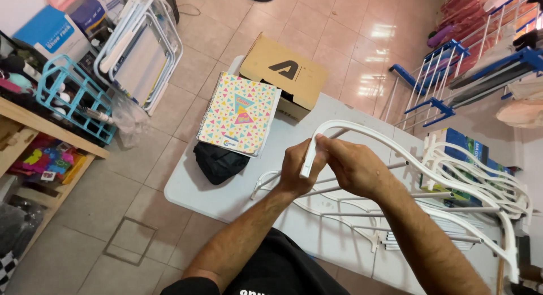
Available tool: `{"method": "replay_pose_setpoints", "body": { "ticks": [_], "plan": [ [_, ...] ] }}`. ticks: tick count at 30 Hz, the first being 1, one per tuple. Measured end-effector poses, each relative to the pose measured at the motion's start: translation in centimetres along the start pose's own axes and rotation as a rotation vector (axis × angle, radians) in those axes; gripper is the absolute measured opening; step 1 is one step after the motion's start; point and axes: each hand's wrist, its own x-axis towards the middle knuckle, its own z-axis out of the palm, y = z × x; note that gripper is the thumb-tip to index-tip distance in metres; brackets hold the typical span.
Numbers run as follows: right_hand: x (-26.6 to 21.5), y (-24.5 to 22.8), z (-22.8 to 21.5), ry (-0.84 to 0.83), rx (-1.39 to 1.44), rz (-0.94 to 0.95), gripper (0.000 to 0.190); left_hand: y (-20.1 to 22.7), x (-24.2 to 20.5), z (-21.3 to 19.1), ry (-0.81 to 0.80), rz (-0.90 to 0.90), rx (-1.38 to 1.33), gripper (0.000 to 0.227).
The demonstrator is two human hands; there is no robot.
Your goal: Assembling a multi-tier shoe rack by inserting white rods into the side frame components.
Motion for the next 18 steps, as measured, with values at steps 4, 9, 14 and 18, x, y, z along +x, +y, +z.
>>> {"method": "replay_pose_setpoints", "body": {
  "ticks": [4, 9, 14, 18],
  "plan": [
    [-0.1, -0.2, -0.9, -0.049, 0.088, 0.039, 0.030, -2.8, -1.3, -1.4, -0.247, 0.001, -0.080, 0.029],
    [1.3, -0.2, -1.1, -0.067, 0.015, 0.048, 0.029, -4.2, -1.0, -1.7, -0.276, 0.003, -0.089, 0.031],
    [2.1, 1.2, -0.6, 0.109, -0.368, -0.164, 0.026, -2.0, -0.9, -2.1, -0.319, 0.045, -0.185, 0.023],
    [4.9, -0.9, -2.3, 0.073, -0.125, -0.256, 0.038, 0.1, -0.8, -2.8, -0.354, 0.000, -0.169, 0.030]
  ]
}}
